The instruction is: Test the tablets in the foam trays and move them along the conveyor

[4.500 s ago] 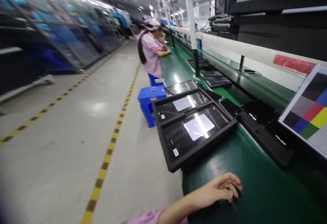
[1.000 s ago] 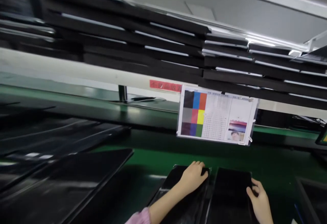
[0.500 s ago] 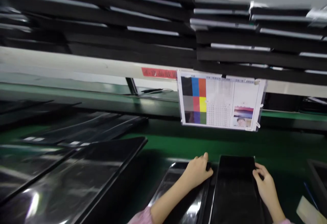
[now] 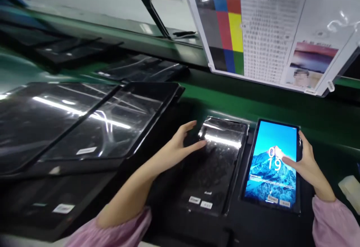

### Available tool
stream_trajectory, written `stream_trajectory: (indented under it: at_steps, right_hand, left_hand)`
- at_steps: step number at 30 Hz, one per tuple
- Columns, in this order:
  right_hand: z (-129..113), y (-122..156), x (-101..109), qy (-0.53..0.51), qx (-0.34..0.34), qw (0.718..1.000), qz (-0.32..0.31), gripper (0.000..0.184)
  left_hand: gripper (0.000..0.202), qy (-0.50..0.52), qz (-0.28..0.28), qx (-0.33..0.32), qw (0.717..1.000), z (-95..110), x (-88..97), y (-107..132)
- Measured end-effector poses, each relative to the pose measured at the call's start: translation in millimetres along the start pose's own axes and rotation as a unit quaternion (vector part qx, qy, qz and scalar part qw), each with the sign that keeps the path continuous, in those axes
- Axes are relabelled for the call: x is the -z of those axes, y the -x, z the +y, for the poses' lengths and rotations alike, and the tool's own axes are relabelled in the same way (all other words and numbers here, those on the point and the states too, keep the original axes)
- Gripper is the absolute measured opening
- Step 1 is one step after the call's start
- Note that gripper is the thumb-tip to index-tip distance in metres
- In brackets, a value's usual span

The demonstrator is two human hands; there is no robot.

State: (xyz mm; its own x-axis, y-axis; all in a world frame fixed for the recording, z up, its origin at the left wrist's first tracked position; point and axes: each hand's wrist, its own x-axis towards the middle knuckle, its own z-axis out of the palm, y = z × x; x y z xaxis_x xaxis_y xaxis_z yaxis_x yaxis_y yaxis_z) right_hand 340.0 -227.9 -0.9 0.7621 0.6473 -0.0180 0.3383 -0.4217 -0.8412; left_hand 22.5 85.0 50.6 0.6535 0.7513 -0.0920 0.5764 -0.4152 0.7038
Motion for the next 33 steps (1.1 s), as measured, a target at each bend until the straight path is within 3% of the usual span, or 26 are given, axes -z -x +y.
stream_trajectory:
  at_steps: [2, 4, 7, 10, 14, 16, 19, 23, 26, 29, 31, 33]
  right_hand:
    - [-3.9, 5.9, 8.5, 0.053, 0.019, 0.997, -0.055, 0.134]
    - [-8.7, 8.6, 13.8, 0.110, 0.043, 0.989, -0.083, 0.138]
    - [-15.6, 7.4, 13.3, 0.139, 0.040, 0.988, -0.060, 0.114]
    - [-17.8, 4.4, 7.5, 0.130, 0.023, 0.991, -0.015, 0.084]
    - [-12.4, 3.2, 2.5, 0.125, 0.033, 0.992, 0.007, 0.083]
    - [-10.2, 3.4, 1.7, 0.121, 0.039, 0.992, 0.014, 0.083]
    - [-15.7, 5.1, 0.1, 0.117, 0.051, 0.991, 0.027, 0.079]
    - [-42.7, 14.0, -5.4, 0.151, 0.107, 0.981, 0.050, 0.076]
    - [-61.2, 25.9, -9.5, 0.217, 0.175, 0.960, -0.030, 0.080]
    - [-65.8, 40.4, -8.9, 0.254, 0.197, 0.942, -0.095, 0.087]
    - [-63.8, 51.3, -5.3, 0.270, 0.199, 0.936, -0.104, 0.094]
    - [-60.8, 63.2, -1.0, 0.284, 0.202, 0.930, -0.113, 0.100]
  left_hand:
    - [0.109, 0.051, -0.053, 0.009, 0.997, -21.7, 3.5, 27.3]
    - [0.118, 0.060, -0.104, -0.007, 0.993, -35.1, 5.2, 48.4]
    - [0.128, 0.043, -0.138, -0.022, 0.989, -41.7, 6.5, 58.4]
    - [0.130, 0.012, -0.093, -0.019, 0.995, -40.6, 0.0, 46.1]
    - [0.086, 0.026, 0.067, 0.052, 0.996, -39.3, -16.9, 26.9]
    - [0.076, 0.058, 0.098, 0.074, 0.991, -40.6, -22.0, 24.2]
    - [0.077, 0.098, 0.090, 0.083, 0.988, -44.1, -23.8, 26.1]
    - [0.085, 0.106, 0.056, 0.058, 0.991, -47.2, -17.0, 33.4]
    - [0.106, 0.087, -0.033, 0.012, 0.996, -46.2, -6.5, 42.5]
    - [0.127, 0.040, -0.102, -0.031, 0.994, -40.8, -0.3, 48.5]
    - [0.125, 0.016, -0.080, -0.022, 0.996, -35.8, -2.2, 46.2]
    - [0.107, 0.014, -0.009, 0.016, 1.000, -33.0, -6.8, 39.6]
